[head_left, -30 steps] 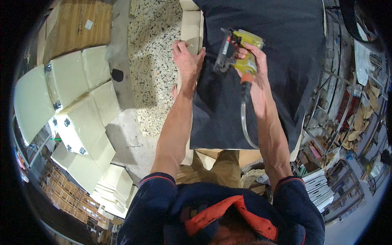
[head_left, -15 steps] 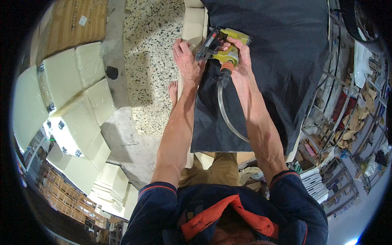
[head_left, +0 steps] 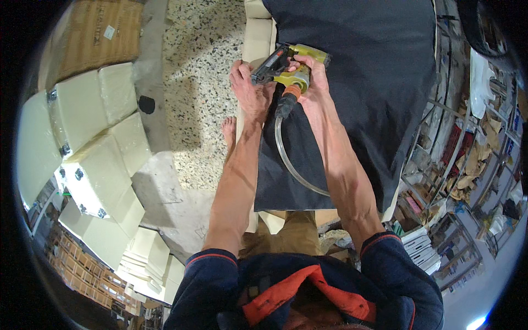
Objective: The person staples black fabric onto a wooden furniture frame using a pneumatic staple gun. They repeatedly pull the fabric taut, fold the edges, and drive staples along the frame edges to secure the material.
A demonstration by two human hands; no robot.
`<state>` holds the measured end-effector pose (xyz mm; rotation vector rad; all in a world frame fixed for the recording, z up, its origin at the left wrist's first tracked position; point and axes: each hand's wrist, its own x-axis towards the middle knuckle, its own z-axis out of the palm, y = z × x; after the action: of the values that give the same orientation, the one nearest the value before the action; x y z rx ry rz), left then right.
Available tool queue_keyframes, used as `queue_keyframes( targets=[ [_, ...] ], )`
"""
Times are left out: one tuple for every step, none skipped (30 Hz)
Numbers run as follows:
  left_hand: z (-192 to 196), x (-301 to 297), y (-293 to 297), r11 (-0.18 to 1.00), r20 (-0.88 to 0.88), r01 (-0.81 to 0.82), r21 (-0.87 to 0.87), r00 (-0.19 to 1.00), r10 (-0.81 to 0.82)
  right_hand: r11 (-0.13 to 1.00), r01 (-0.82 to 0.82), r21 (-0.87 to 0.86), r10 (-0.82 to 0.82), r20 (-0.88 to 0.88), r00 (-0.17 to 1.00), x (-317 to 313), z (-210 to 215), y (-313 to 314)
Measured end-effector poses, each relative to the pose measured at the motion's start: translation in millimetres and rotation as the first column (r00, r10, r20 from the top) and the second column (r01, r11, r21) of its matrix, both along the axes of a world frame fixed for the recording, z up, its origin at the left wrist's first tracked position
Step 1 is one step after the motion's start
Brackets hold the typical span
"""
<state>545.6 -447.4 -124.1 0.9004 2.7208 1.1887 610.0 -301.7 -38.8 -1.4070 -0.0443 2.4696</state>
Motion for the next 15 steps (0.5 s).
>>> queue_keyframes(
  targets=[
    [0.7, 0.3, 0.2, 1.000, 0.000, 0.012, -0.027, 1.000, -0.012, 1.000, -0.005, 0.028, 0.006, -0.012, 1.000, 3.4, -0.1, -2.2],
    [1.9, 0.2, 0.6, 0.998, -0.006, 0.024, -0.053, 1.000, -0.025, 0.999, 0.019, 0.042, -0.018, -0.033, 0.999, 7.2, -0.3, -7.3],
    [3.6, 0.2, 1.5, 1.000, 0.008, -0.006, -0.027, 1.000, 0.007, 0.999, 0.032, 0.038, -0.030, -0.051, 0.998, 11.8, 0.3, -12.5],
    [5.1, -0.4, 2.1, 0.999, 0.025, -0.038, -0.003, 0.999, 0.038, 0.999, 0.044, 0.031, -0.042, -0.068, 0.997, 16.6, 0.7, -18.7],
    [6.8, -0.2, 2.8, 0.998, 0.040, -0.062, 0.024, 0.997, 0.061, 0.998, 0.063, 0.003, -0.063, -0.032, 0.998, 22.4, 1.7, -24.7],
    [7.8, -1.4, 2.7, 0.998, 0.091, -0.055, -0.011, 0.994, 0.056, 0.998, 0.066, -0.007, -0.067, -0.029, 0.997, 27.4, 2.5, -29.1],
    [8.3, -1.7, 3.8, 0.998, 0.052, -0.062, -0.002, 0.997, 0.062, 0.998, 0.068, 0.005, -0.067, -0.098, 0.993, 29.1, 2.3, -31.8],
    [8.7, -2.4, 3.7, 0.998, 0.016, -0.068, 0.004, 0.998, 0.068, 0.997, 0.078, 0.003, -0.077, -0.105, 0.991, 31.8, 2.5, -35.1],
    [8.8, -2.6, 4.1, 0.997, -0.020, -0.074, 0.009, 0.997, 0.074, 0.996, 0.094, -0.006, -0.094, -0.071, 0.993, 32.7, 2.4, -37.1],
    [9.1, -2.7, 4.0, 0.997, -0.024, -0.071, 0.006, 0.997, 0.071, 0.996, 0.091, 0.001, -0.090, -0.111, 0.990, 34.0, 2.6, -38.4],
    [9.5, -3.0, 4.1, 0.998, -0.027, -0.067, 0.002, 0.997, 0.067, 0.995, 0.097, 0.002, -0.096, -0.108, 0.989, 34.5, 2.6, -39.2],
    [10.2, -2.5, 4.1, 0.998, -0.017, -0.066, -0.007, 0.998, 0.066, 0.995, 0.104, 0.003, -0.103, -0.103, 0.989, 34.5, 2.3, -39.1],
    [11.0, -2.6, 3.8, 0.998, 0.014, -0.059, -0.004, 0.998, 0.059, 0.995, 0.104, -0.006, -0.104, -0.112, 0.988, 34.1, 1.8, -39.1],
    [12.3, -2.0, 3.8, 0.998, 0.056, -0.057, -0.006, 0.997, 0.058, 0.994, 0.105, -0.015, -0.106, -0.122, 0.987, 33.0, 0.9, -38.6],
    [13.9, -1.5, 3.3, 0.998, 0.098, -0.056, -0.009, 0.994, 0.057, 0.994, 0.108, -0.030, -0.110, -0.095, 0.989, 32.0, 0.2, -38.5]
  ],
)
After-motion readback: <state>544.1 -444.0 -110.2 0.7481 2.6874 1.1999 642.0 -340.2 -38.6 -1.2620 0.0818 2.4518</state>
